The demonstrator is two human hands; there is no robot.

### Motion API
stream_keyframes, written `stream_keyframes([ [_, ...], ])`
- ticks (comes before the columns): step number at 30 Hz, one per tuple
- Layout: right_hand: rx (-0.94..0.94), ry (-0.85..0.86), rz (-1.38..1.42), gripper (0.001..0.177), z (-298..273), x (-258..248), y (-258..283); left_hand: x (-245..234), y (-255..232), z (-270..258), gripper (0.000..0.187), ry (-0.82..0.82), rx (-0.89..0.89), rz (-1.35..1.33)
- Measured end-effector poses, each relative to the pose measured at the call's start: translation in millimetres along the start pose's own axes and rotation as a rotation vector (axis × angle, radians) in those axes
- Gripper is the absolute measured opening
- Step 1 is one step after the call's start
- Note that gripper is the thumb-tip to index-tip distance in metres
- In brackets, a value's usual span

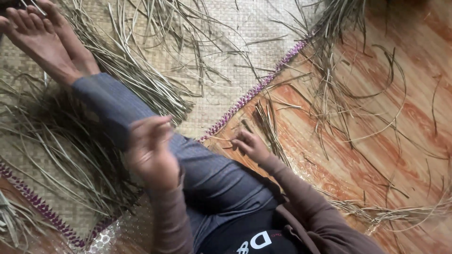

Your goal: Weaving long strips of dried plant material into a mat while sitting on the floor.

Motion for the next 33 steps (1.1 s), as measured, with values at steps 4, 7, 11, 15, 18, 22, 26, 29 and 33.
stream_keyframes([
  [4,0.072,-0.116,-0.200,0.009,47.0,-41.6,5.0,-43.3,-14.6,-4.9,0.007,-0.191,0.053,-0.329],
  [7,-0.017,-0.443,-0.615,0.016,103.2,-83.5,-9.9,-59.0,-13.1,-14.7,0.016,-0.338,-0.017,-0.387],
  [11,0.301,-0.484,-1.186,0.047,177.3,-115.0,-27.7,-67.8,2.8,-23.4,0.027,-0.428,-0.086,-0.417],
  [15,0.252,-0.455,-1.328,0.013,222.5,-132.7,-73.6,-76.7,15.1,-33.6,0.021,-0.482,-0.155,-0.475],
  [18,0.265,-0.620,-1.107,0.022,242.4,-125.7,-75.4,-81.1,25.0,-38.4,0.021,-0.546,-0.233,-0.633],
  [22,0.436,-0.630,-1.350,0.027,256.0,-137.7,-138.5,-87.5,23.3,-42.6,0.020,-0.542,-0.314,-0.631],
  [26,0.104,-0.741,-1.497,0.015,250.5,-118.4,-113.5,-89.3,20.4,-46.9,0.027,-0.575,-0.412,-0.566],
  [29,-0.061,-0.678,-1.443,0.022,249.3,-70.9,-55.0,-88.9,32.2,-58.3,0.028,-0.517,-0.429,-0.667],
  [33,-0.186,-0.606,-1.369,0.008,239.5,-4.1,-27.6,-74.9,29.7,-63.1,0.019,-0.470,-0.424,-0.750],
])
Point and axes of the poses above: each hand's wrist, its own z-axis towards the middle knuckle, its own x-axis out of the palm, y = z × x, the point moved 1 cm from there along z, towards the middle knuckle, and after that the axes turned 4 degrees about x, right-handed, at the moved point
